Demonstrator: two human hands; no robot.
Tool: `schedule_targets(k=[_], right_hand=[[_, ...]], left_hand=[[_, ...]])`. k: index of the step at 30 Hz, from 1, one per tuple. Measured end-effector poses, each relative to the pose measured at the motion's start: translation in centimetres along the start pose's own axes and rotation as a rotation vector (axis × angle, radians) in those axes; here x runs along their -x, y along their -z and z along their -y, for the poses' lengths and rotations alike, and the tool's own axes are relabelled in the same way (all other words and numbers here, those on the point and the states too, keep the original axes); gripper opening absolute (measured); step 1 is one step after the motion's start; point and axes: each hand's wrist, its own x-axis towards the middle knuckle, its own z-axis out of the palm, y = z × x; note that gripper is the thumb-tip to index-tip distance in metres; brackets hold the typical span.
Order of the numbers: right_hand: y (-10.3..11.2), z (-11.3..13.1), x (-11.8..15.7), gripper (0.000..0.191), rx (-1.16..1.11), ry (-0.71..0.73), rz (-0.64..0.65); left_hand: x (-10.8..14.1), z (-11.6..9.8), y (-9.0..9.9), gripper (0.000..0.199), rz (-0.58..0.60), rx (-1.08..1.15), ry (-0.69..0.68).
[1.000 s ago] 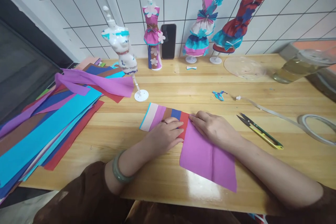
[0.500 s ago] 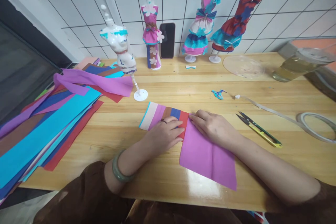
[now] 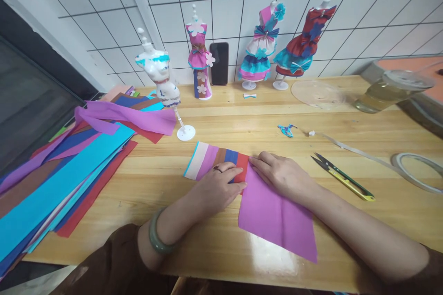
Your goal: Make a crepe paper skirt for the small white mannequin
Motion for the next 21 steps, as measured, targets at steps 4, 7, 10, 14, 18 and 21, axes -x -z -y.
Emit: schedule_targets(k=[4, 7, 10, 14, 18, 21], right_hand=[[0.24, 0.1, -0.04, 0.028, 0.009, -0.006, 0.014], [0.3, 0.16, -0.04, 0.028, 0.014, -0.018, 0.017], [0.17, 0.1, 0.01, 0.028, 0.019, -0.018, 0.018], [0.0, -0.04, -0.01, 0.028, 0.007, -0.018, 0.013], [0.02, -0.09, -0.1, 0.027, -0.012, -0.028, 0.017], [0.06, -0.23, -0.14, 0.027, -0.017, -0.031, 0.015]], left_hand=[[0.01, -0.07, 0.12, 0.025, -0.003, -0.015, -0.003], [-0.02, -0.05, 0.1, 0.025, 0.0, -0.014, -0.006], [-0.04, 0.03, -0.03, 0.025, -0.006, -0.015, -0.016], [0.05, 0.1, -0.2, 0.025, -0.016, -0.012, -0.019], [0.18, 0.07, -0.29, 0.025, -0.028, -0.017, -0.017], [0.17, 0.05, -0.21, 0.025, -0.011, -0.024, -0.022]])
